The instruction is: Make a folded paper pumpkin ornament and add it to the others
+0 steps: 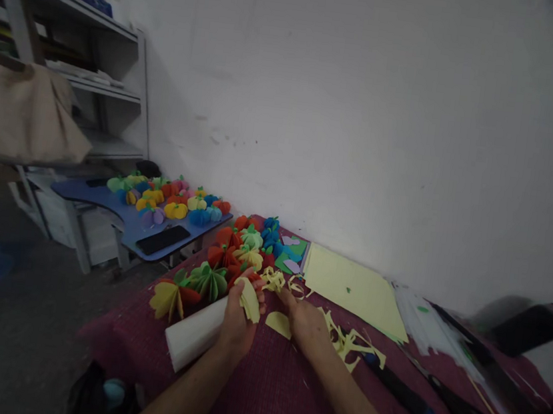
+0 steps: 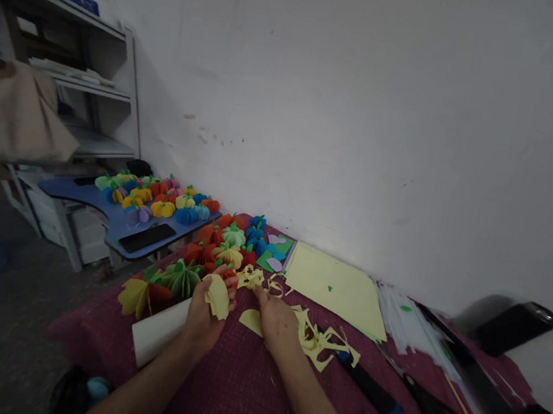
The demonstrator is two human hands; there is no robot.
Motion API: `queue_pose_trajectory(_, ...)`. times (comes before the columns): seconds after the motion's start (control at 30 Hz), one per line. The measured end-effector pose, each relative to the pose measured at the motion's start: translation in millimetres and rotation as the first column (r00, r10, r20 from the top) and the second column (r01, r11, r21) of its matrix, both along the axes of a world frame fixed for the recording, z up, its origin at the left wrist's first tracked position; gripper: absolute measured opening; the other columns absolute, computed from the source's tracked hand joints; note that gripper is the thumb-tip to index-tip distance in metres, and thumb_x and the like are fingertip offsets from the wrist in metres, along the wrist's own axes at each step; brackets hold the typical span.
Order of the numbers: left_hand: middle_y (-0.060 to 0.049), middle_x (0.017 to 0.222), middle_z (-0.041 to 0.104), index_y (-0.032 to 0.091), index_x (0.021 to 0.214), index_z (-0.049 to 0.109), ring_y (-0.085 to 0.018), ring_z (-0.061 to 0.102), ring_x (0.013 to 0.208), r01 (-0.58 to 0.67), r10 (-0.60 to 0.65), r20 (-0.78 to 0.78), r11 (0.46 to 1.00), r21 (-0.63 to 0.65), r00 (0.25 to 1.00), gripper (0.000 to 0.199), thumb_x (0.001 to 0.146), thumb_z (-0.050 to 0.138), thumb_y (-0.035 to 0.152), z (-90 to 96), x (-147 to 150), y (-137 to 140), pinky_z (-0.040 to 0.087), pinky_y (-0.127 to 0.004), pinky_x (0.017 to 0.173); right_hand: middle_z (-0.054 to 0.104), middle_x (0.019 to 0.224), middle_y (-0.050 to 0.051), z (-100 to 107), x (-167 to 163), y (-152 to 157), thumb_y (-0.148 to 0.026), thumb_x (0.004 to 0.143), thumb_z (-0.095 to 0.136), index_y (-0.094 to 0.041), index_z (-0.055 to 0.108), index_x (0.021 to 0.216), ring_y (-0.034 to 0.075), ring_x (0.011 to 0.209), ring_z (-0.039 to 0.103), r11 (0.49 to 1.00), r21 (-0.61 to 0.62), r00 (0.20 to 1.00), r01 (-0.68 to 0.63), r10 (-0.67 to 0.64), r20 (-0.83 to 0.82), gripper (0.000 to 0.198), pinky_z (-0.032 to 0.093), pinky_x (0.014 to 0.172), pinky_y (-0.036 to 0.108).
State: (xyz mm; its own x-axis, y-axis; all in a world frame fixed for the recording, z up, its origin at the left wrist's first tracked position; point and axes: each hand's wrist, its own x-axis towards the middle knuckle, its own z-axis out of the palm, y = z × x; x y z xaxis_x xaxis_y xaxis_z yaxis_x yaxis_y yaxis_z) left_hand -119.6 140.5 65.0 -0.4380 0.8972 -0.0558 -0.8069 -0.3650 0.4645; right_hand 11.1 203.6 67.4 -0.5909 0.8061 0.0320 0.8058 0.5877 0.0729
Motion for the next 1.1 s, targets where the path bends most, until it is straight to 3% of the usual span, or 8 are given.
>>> queue_pose_trajectory(0.1, -0.003, 0.078, 0.064, 0.019, 0.118, 0.05, -0.011, 0.053, 0.052, 0.001, -0.001, -0.004, 1.0, -0.005, 1.0, 0.042, 0.078, 0.052, 0.032, -0.9, 1, 0, 0.039, -0.022, 0.045, 0.069, 0.099, 0.014, -4, 5, -11, -0.005, 0.086, 0.038, -0.019, 0.037, 0.136, 0.024, 0.09, 0.065, 0.999, -0.018, 0.998, -0.047, 0.048, 0.036, 0.052, 0.044, 0.073, 0.03)
queue_pose_trajectory(0.23, -0.003, 0.079, 0.064, 0.02, 0.117, 0.05, -0.011, 0.054, 0.054, -0.001, 0.001, -0.016, 1.0, 0.003, 1.0, 0.041, 0.079, 0.052, 0.033, -2.2, 2, -1, 0.039, -0.021, 0.045, 0.068, 0.1, 0.013, -9, 8, -18, -0.007, 0.087, 0.038, -0.016, 0.054, 0.119, 0.023, 0.094, 0.063, 0.992, -0.052, 0.992, -0.115, 0.118, 0.051, 0.037, 0.044, 0.077, 0.028)
queue_pose_trajectory(0.33, -0.003, 0.079, 0.063, 0.02, 0.118, 0.05, -0.012, 0.054, 0.054, 0.004, -0.003, -0.025, 1.0, 0.004, 1.0, 0.041, 0.08, 0.051, 0.033, -2.4, 3, -1, 0.039, -0.021, 0.045, 0.068, 0.099, 0.013, -9, 6, -18, -0.008, 0.088, 0.039, -0.013, 0.056, 0.114, 0.022, 0.094, 0.063, 0.989, -0.068, 0.989, -0.132, 0.136, 0.06, 0.032, 0.045, 0.079, 0.029)
queue_pose_trajectory(0.57, -0.003, 0.08, 0.062, 0.021, 0.119, 0.048, -0.012, 0.054, 0.055, 0.025, -0.024, -0.032, 1.0, 0.016, 0.999, 0.041, 0.081, 0.05, 0.035, -4.2, 4, 2, 0.04, -0.022, 0.047, 0.063, 0.101, 0.005, -7, -7, -21, -0.031, 0.09, 0.052, -0.014, 0.056, 0.109, 0.016, 0.084, 0.062, 0.993, -0.089, 0.991, -0.074, 0.084, 0.109, 0.025, 0.052, 0.074, 0.036)
queue_pose_trajectory(0.87, -0.004, 0.081, 0.064, 0.02, 0.121, 0.047, -0.012, 0.055, 0.056, 0.069, -0.069, -0.039, 0.998, -0.005, 0.997, 0.043, 0.081, 0.051, 0.036, -6.1, 9, 3, 0.042, -0.023, 0.047, 0.059, 0.11, 0.008, -2, -8, -14, -0.03, 0.09, 0.053, -0.015, 0.056, 0.111, 0.019, 0.092, 0.06, 0.983, -0.143, 0.989, -0.113, 0.125, 0.075, 0.026, 0.051, 0.079, 0.038)
queue_pose_trajectory(1.1, -0.003, 0.08, 0.064, 0.019, 0.121, 0.046, -0.012, 0.056, 0.056, 0.085, -0.086, -0.041, 0.996, -0.018, 0.995, 0.042, 0.083, 0.051, 0.035, -5.3, 9, 2, 0.042, -0.022, 0.05, 0.063, 0.103, 0.007, -7, -13, -11, -0.026, 0.092, 0.048, -0.014, 0.057, 0.108, 0.019, 0.091, 0.061, 0.999, -0.049, 0.996, -0.009, 0.005, -0.087, 0.022, 0.049, 0.079, 0.037)
